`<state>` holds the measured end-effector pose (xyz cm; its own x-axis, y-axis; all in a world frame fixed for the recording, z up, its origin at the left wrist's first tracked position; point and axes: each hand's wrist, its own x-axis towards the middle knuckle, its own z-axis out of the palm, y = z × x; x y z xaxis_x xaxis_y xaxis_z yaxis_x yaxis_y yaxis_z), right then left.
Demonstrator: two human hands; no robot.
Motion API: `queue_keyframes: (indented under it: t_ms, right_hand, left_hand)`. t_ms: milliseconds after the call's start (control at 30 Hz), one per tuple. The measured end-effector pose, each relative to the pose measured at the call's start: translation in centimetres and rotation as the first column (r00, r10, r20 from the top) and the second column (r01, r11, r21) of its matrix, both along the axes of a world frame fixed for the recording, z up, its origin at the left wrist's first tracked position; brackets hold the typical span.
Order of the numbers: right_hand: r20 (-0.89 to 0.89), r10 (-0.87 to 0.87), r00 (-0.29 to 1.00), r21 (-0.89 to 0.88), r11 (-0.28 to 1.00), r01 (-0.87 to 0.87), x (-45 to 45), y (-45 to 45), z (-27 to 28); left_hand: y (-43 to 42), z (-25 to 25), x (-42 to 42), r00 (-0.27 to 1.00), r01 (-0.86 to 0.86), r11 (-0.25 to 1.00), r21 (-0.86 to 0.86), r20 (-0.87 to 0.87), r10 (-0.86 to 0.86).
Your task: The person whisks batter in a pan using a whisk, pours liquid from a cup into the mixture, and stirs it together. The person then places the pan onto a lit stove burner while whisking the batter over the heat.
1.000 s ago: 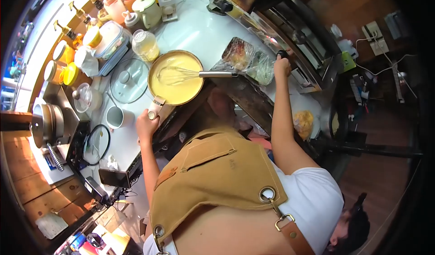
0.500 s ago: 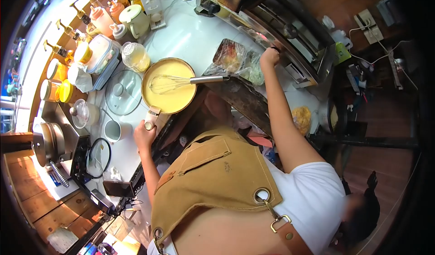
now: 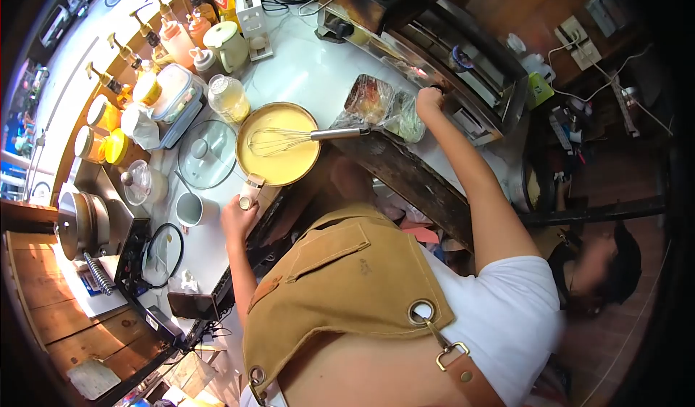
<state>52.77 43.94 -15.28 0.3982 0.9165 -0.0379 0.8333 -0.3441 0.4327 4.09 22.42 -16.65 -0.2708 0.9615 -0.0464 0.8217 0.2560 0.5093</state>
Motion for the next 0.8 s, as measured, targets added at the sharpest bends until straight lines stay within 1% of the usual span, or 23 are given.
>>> queue_keyframes:
  t_ms: [33, 67, 100, 133, 167, 200, 233, 300, 367, 400, 433, 467, 500, 533, 567, 633, 700, 733, 767, 800]
  right_hand:
    - [-0.001, 0.005, 1.000, 0.002, 1.000, -0.005, -0.2, -0.6, 0.9]
    - [-0.108, -0.001, 0.994, 0.017, 1.000, 0.002, -0.5, -1.3, 2.2]
    - [-0.215, -0.006, 0.977, 0.030, 0.999, 0.012, -1.0, -2.2, 3.6]
    - [-0.219, -0.005, 0.976, 0.031, 0.999, 0.012, -1.6, -3.2, 4.7]
    - [-0.286, 0.007, 0.958, 0.147, 0.989, 0.036, -2.3, -4.3, 5.8]
    - [-0.352, 0.025, 0.936, 0.256, 0.964, 0.070, -3.1, -5.5, 6.7]
    - [-0.358, 0.020, 0.933, 0.253, 0.964, 0.076, -4.2, -7.0, 7.6]
    - [-0.477, 0.115, 0.871, 0.283, 0.959, 0.028, -6.7, -10.1, 8.7]
    - [-0.618, 0.183, 0.764, 0.341, 0.939, 0.051, -7.7, -12.4, 6.9]
    - [-0.714, 0.151, 0.684, 0.264, 0.963, 0.063, -8.4, -13.4, 6.7]
    - [-0.797, 0.110, 0.594, 0.184, 0.981, 0.066, -9.0, -14.3, 6.6]
    - [-0.841, 0.087, 0.534, 0.140, 0.988, 0.059, -9.6, -15.1, 5.8]
    - [-0.865, 0.038, 0.501, 0.064, 0.997, 0.035, -10.1, -15.9, 5.3]
    - [-0.883, -0.016, 0.468, -0.013, 1.000, 0.008, -10.4, -16.5, 4.9]
    - [-0.884, -0.024, 0.466, -0.021, 1.000, 0.011, -10.4, -17.0, 4.6]
    - [-0.831, 0.204, 0.518, 0.215, 0.976, -0.039, -10.3, -17.4, 4.2]
    - [-0.825, 0.238, 0.513, 0.386, 0.900, 0.203, -8.6, -16.2, 5.4]
    - [-0.722, 0.246, 0.647, 0.496, 0.836, 0.236, -7.5, -15.4, 6.5]
    - [-0.651, 0.177, 0.738, 0.535, 0.797, 0.281, -6.0, -13.9, 6.4]
    - [-0.498, 0.200, 0.844, 0.619, 0.764, 0.184, -3.4, -11.8, 4.1]
  left_hand:
    - [0.2, 0.2, -0.3, 0.998, 0.025, 0.999, -0.049, 0.057, -0.022]
    - [0.3, 0.4, -0.5, 0.993, 0.054, 0.994, -0.096, 0.114, -0.043]
    - [0.5, 0.5, -0.6, 0.993, 0.052, 0.994, -0.095, 0.111, -0.042]
    - [0.7, 0.6, -0.8, 0.985, 0.070, 0.985, -0.155, 0.165, -0.044]
    - [0.9, 0.7, -1.0, 0.975, 0.091, 0.973, -0.213, 0.218, -0.044]
    - [1.1, 0.3, -1.3, 0.976, 0.091, 0.972, -0.214, 0.211, -0.045]
    - [1.2, -0.5, -1.6, 0.980, 0.087, 0.968, -0.234, 0.195, -0.041]
    - [1.3, -0.7, -1.7, 0.983, 0.088, 0.961, -0.261, 0.179, -0.042]
    - [1.5, -0.1, -1.5, 0.956, 0.090, 0.942, -0.322, 0.294, 0.009]
    - [1.5, -0.1, -1.5, 0.957, 0.092, 0.941, -0.326, 0.292, 0.007]
    - [1.5, -0.1, -1.4, 0.932, 0.099, 0.945, -0.313, 0.361, 0.022]
    - [1.6, -0.2, -1.4, 0.903, 0.104, 0.948, -0.299, 0.429, 0.036]
    - [1.7, -0.5, -1.5, 0.904, 0.107, 0.947, -0.303, 0.426, 0.034]
    - [1.8, -1.1, -1.6, 0.881, 0.125, 0.953, -0.275, 0.473, 0.021]
    - [1.7, -1.2, -1.6, 0.856, 0.140, 0.959, -0.247, 0.517, 0.008]
    - [1.7, -1.3, -1.5, 0.865, 0.139, 0.956, -0.258, 0.501, 0.009]
    - [1.8, -1.5, -1.5, 0.874, 0.136, 0.955, -0.263, 0.485, 0.009]
    - [1.7, -2.2, -1.7, 0.863, 0.136, 0.955, -0.262, 0.505, 0.015]
    - [1.6, -2.5, -1.8, 0.851, 0.138, 0.955, -0.262, 0.525, 0.021]
    - [1.5, -2.4, -1.7, 0.851, 0.146, 0.953, -0.266, 0.525, 0.016]
